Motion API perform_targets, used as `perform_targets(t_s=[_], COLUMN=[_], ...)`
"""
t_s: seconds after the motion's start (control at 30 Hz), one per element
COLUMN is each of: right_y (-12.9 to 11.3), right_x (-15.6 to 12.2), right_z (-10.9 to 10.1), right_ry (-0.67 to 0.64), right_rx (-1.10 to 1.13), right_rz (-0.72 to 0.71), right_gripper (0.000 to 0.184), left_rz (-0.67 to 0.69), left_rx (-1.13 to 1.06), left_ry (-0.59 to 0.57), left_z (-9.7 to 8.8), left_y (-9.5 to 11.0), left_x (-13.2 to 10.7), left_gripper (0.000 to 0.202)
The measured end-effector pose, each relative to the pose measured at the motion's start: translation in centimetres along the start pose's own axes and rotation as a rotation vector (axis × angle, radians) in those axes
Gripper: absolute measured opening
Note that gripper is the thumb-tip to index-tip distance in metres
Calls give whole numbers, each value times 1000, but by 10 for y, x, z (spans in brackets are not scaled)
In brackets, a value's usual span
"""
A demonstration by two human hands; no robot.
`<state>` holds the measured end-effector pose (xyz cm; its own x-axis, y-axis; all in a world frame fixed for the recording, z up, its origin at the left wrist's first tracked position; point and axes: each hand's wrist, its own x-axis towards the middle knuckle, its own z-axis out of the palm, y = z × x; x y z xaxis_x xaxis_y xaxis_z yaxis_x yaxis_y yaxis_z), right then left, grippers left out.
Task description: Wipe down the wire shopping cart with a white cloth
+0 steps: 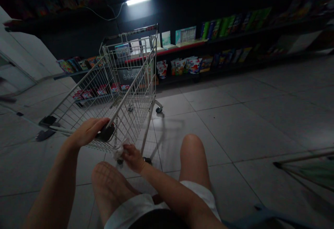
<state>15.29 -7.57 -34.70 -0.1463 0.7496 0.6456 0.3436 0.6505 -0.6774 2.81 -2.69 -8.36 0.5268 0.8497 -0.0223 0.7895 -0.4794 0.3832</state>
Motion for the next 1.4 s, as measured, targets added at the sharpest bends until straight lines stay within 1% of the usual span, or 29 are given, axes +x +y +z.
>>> perform_targets(t_s=[0.07,0.13,0.2,0.27,0.37,0.43,0.47,0.53,0.6,0.63,0.67,0.7,0.73,0.77,0.8,0.83,0.87,0.9,0.97,1.07,1.1,1.13,1.17,1.2,1.23,1.27,1.3,1.37,1.4], right_y=[8,13,13,7,-16,-41,-56,-85,-105,-111,-113,-111,-108,-103,-97,-92,-89,-87,-89,-97,-99,-99,-97,-93,-88,-82,-75,-67,-66], right_x=[-8,-14,-11,4,46,83,104,146,186,204,219,231,241,247,252,254,256,258,262,268,269,268,267,264,261,258,255,253,254], right_z=[1,-4,-16,-35,-78,-115,-133,-162,-174,-171,-163,-151,-136,-120,-104,-89,-77,-68,-56,-46,-42,-36,-30,-24,-17,-12,-8,-7,-11], right_ry=[0,-26,-116,-261,-449,-460,-416,-278,-173,-161,-190,-271,-403,-577,-763,-919,-1013,-1050,-1111,-1374,-1396,-1322,-1164,-974,-796,-654,-567,-425,-363], right_rx=[21,44,64,68,57,64,67,48,-35,-95,-156,-207,-241,-252,-239,-203,-159,-117,-78,-143,-165,-169,-151,-111,-57,1,52,124,145], right_rz=[-6,-42,-83,-118,-197,-242,-256,-300,-344,-376,-415,-457,-491,-504,-483,-425,-334,-218,42,433,549,650,723,754,743,697,629,451,355], right_gripper=[23,29,37,42,43,45,45,41,36,35,34,33,31,28,22,15,8,4,7,9,10,8,5,3,7,10,13,11,9], left_rz=[-36,-58,-64,-53,-50,-74,-80,-44,31,50,51,37,16,-3,-19,-31,-37,-36,14,155,191,214,224,228,225,217,206,182,177], left_rx=[-125,-244,-319,-372,-380,-282,-202,-17,122,151,153,138,115,89,63,43,31,26,41,84,95,102,105,106,105,102,102,103,105], left_ry=[46,90,168,296,618,816,876,915,897,876,857,840,831,831,838,850,862,874,923,1020,1043,1053,1054,1055,1054,1055,1058,1060,1059], left_z=[3,5,7,10,19,30,36,48,56,58,60,60,60,60,60,60,60,61,63,65,65,65,65,65,64,63,63,62,62], left_y=[-6,-11,-13,-12,-13,-20,-26,-39,-53,-58,-62,-64,-66,-67,-68,-69,-70,-72,-78,-84,-85,-85,-84,-83,-81,-80,-78,-76,-76], left_x=[1,1,0,-3,-12,-21,-25,-33,-39,-42,-44,-46,-48,-49,-50,-51,-51,-51,-49,-45,-44,-43,-42,-42,-42,-42,-43,-42,-42], left_gripper=[55,53,51,49,43,41,40,34,35,40,47,53,59,62,65,66,67,68,69,70,69,69,68,68,68,68,68,70,70])
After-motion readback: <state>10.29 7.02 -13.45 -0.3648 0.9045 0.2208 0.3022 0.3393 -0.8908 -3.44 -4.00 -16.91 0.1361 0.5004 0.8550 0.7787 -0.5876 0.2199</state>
